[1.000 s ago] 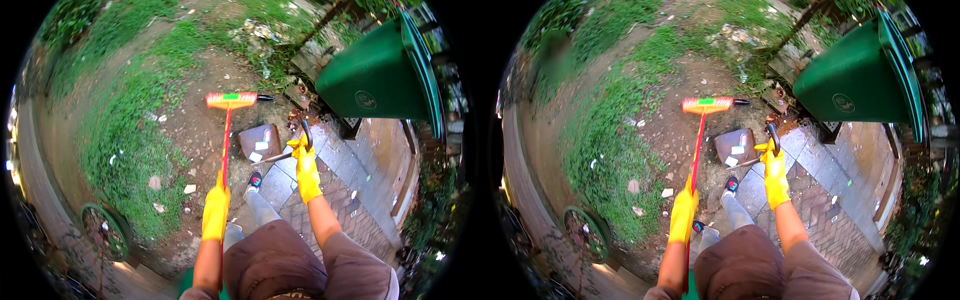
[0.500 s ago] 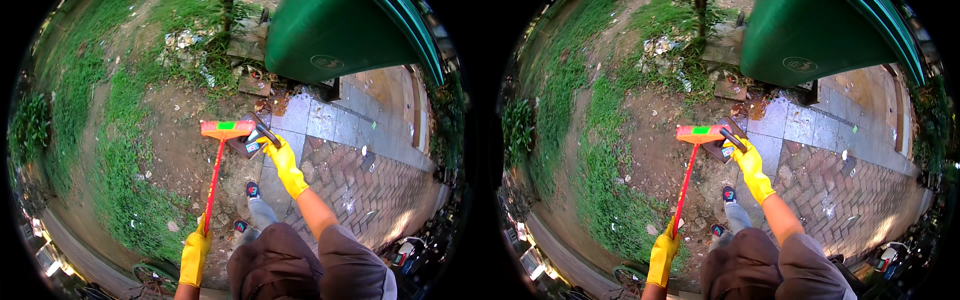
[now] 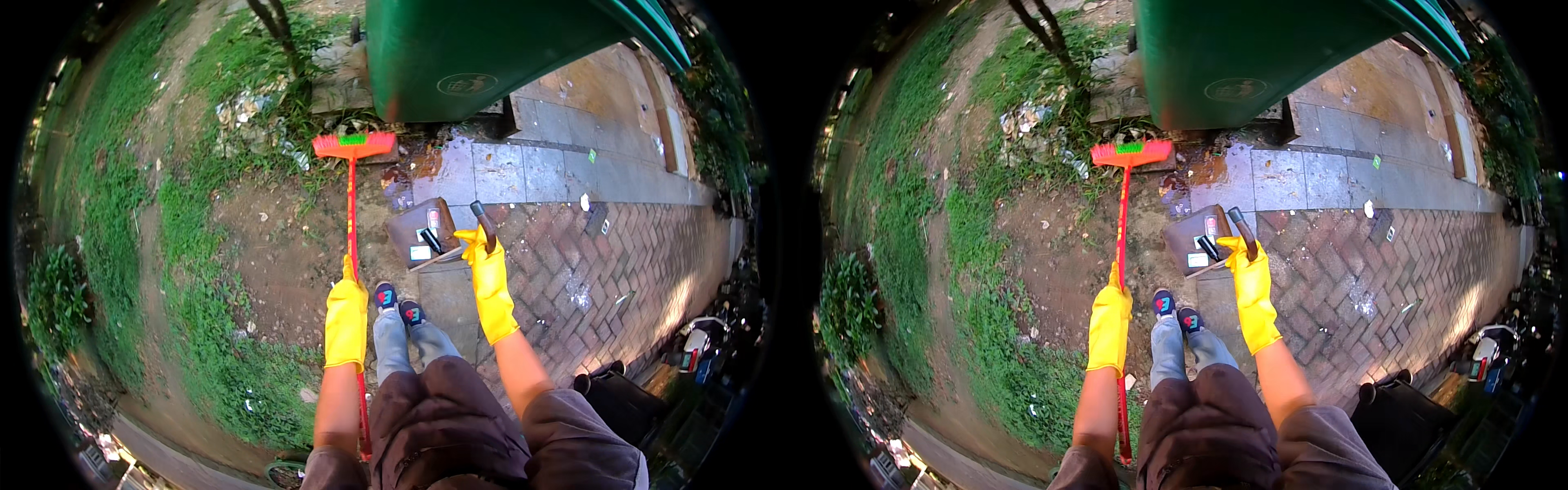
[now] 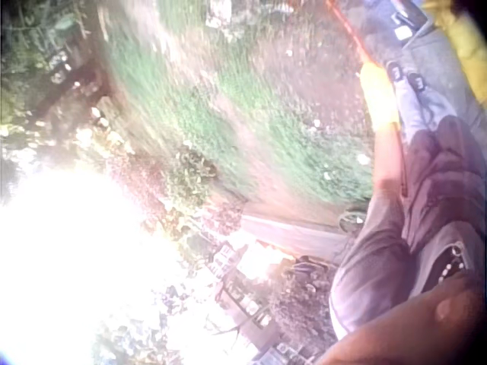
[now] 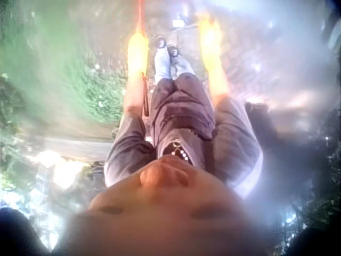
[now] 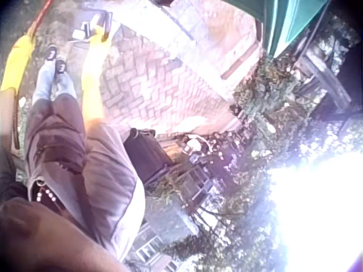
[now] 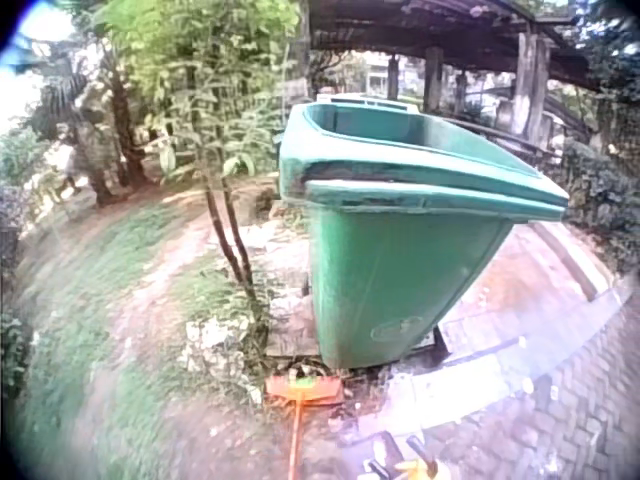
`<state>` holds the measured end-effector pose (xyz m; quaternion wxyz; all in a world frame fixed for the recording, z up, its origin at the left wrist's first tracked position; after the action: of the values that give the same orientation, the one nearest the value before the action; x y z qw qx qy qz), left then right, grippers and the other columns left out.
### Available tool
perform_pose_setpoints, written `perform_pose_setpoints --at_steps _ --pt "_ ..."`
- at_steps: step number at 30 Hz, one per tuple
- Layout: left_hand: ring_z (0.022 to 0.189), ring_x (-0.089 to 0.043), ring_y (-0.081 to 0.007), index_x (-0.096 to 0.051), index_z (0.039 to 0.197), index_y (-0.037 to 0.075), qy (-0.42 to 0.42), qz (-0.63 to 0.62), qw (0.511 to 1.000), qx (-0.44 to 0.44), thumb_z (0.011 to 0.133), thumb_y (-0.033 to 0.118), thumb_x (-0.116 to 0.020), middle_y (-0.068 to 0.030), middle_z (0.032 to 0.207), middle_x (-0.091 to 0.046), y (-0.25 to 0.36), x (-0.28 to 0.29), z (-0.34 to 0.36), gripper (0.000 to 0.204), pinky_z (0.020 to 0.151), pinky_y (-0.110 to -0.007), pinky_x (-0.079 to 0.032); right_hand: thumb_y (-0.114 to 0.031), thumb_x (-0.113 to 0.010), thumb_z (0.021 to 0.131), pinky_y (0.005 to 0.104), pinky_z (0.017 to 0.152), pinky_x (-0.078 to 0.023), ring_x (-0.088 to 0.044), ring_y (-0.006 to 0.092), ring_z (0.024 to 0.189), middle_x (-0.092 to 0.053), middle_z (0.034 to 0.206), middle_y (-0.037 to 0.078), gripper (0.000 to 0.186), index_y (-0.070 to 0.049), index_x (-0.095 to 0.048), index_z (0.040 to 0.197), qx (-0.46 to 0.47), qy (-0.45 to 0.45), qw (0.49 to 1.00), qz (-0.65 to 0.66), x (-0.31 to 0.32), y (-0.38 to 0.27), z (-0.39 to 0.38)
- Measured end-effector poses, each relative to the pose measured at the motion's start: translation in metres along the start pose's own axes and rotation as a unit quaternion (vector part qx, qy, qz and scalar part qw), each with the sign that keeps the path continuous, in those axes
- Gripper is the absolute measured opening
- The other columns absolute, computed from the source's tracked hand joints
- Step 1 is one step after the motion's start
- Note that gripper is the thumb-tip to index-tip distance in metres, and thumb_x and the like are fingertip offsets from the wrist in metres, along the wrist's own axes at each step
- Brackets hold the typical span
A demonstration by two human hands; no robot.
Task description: The person sweeps scattered trash and debris on a paved outdoor area using a broom and dustpan. They gather the waste into a pile and scoop it into the dustpan, then transfer the contents into a green waste bin. The person continues sweeping the remaining debris along the walkway and near a wooden railing.
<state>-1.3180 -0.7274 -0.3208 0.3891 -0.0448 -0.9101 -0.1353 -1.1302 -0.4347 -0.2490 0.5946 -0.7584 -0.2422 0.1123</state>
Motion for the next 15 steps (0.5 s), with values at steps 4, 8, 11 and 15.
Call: perform_pose_setpoints --at_steps 4,8,11,15 --pt "0.084 -0.072 -0.0425 -0.01 0.164 0.033 -0.174 0.109 0.978 -0.044 0.097 0.036 -0.059 -0.0232 0.093 -0.073 -0.012 -0.013 -0.058 0.083 0.077 -0.056 -0.056 -0.015 -0.048 0.106 0.0256 0.057 -0.043 -0.053 0.009 0.061 -0.075 0.089 0.009 0.023 -0.001 -0.066 0.102 -0.019 0.063 0.998 -0.006 0.048 0.004 -0.014" --pt "0.082 -0.072 -0.0442 -0.013 0.163 0.033 -0.198 0.121 0.969 -0.085 0.097 0.039 -0.057 -0.0247 0.089 -0.073 0.019 0.018 -0.097 0.08 0.076 -0.057 -0.056 -0.009 -0.046 0.103 0.0257 0.059 -0.045 -0.056 0.0107 0.062 -0.075 0.091 0.011 0.021 0.0 -0.065 0.106 0.005 0.083 0.997 0.003 0.089 0.006 -0.05" --pt "0.082 -0.072 -0.0425 -0.027 0.16 0.024 -0.113 0.146 0.96 -0.209 0.098 0.033 -0.057 -0.0213 0.087 -0.073 0.085 0.007 -0.041 0.069 0.073 -0.056 -0.056 -0.011 -0.045 0.105 0.0263 0.059 -0.045 -0.056 0.0115 0.063 -0.076 0.098 0.013 0.024 0.002 -0.062 0.116 0.001 0.112 0.994 0.01 0.107 0.016 -0.066" --pt "0.082 -0.073 -0.038 -0.043 0.151 0.013 -0.159 0.008 0.966 -0.202 0.098 0.029 -0.059 -0.0219 0.091 -0.073 0.139 0.004 0.0 0.057 0.069 -0.051 -0.058 -0.017 -0.045 0.108 0.0254 0.059 -0.044 -0.055 0.0103 0.062 -0.076 0.095 0.011 0.027 0.001 -0.064 0.112 -0.015 0.142 0.989 -0.035 0.111 -0.001 -0.08"
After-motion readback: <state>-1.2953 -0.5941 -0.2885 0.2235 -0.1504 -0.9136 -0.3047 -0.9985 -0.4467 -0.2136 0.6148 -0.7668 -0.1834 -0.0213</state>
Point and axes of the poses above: each hand's wrist, its own z-axis towards the middle knuckle, its own x-axis out of the back of the hand, y = z × x, the point moved 7 cm from there along z, towards the middle knuckle
